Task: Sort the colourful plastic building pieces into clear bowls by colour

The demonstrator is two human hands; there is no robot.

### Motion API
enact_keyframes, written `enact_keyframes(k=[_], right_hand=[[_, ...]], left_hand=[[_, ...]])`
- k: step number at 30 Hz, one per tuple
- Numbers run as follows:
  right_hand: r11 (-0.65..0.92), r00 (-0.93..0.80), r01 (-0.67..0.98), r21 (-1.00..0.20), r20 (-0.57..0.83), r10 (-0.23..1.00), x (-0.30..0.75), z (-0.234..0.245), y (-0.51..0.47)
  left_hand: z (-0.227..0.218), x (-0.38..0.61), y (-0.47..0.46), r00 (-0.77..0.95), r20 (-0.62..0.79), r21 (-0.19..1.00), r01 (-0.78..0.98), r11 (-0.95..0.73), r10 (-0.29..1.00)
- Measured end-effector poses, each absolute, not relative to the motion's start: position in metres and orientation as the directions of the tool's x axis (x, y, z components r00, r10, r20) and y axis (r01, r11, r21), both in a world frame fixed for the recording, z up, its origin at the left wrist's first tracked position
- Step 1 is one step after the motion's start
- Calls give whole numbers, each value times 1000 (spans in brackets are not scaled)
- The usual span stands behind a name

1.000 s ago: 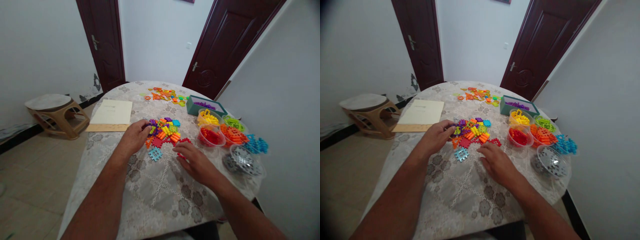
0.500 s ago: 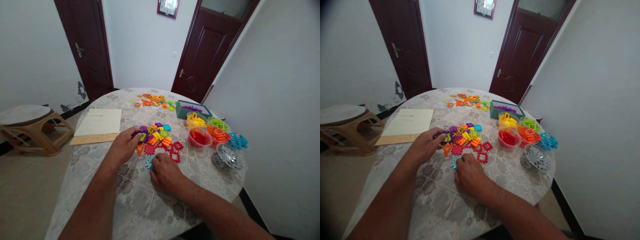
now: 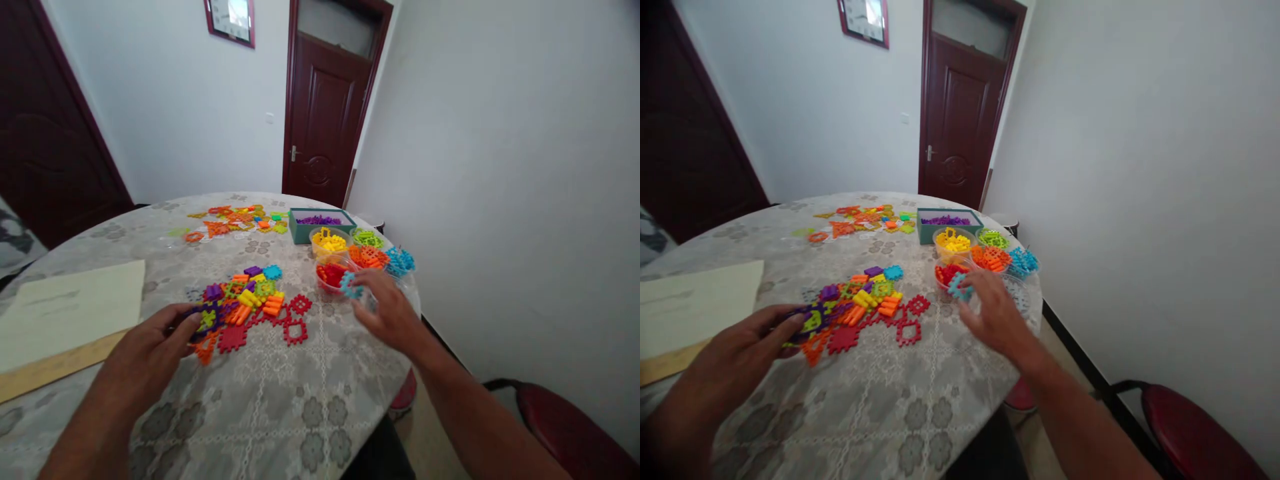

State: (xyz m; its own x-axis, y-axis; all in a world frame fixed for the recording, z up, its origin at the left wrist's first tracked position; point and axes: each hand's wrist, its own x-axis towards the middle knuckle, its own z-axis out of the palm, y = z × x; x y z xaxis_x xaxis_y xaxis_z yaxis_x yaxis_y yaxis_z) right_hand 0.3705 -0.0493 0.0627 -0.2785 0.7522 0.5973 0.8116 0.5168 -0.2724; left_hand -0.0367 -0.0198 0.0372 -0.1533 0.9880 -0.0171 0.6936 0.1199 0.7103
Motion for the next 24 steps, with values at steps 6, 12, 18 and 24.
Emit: enact_keyframes(k=[6, 12, 18, 24], right_hand=[[82, 0, 991, -109, 602, 798, 515, 81, 18], [-108, 123, 992, -64, 348, 930, 558, 75, 66], [-169, 154, 985, 39, 257, 954, 562, 77, 101], [-98, 64, 993, 73, 373, 926, 544, 88, 90]], left_hand=[[42, -33, -19, -162, -92, 743, 645, 176, 983], [37, -31, -16, -129, -71, 737, 661, 139, 989], [37, -29, -17, -120, -36, 717, 688, 109, 992], [37, -27, -25, -107, 12, 731, 679, 64, 994]])
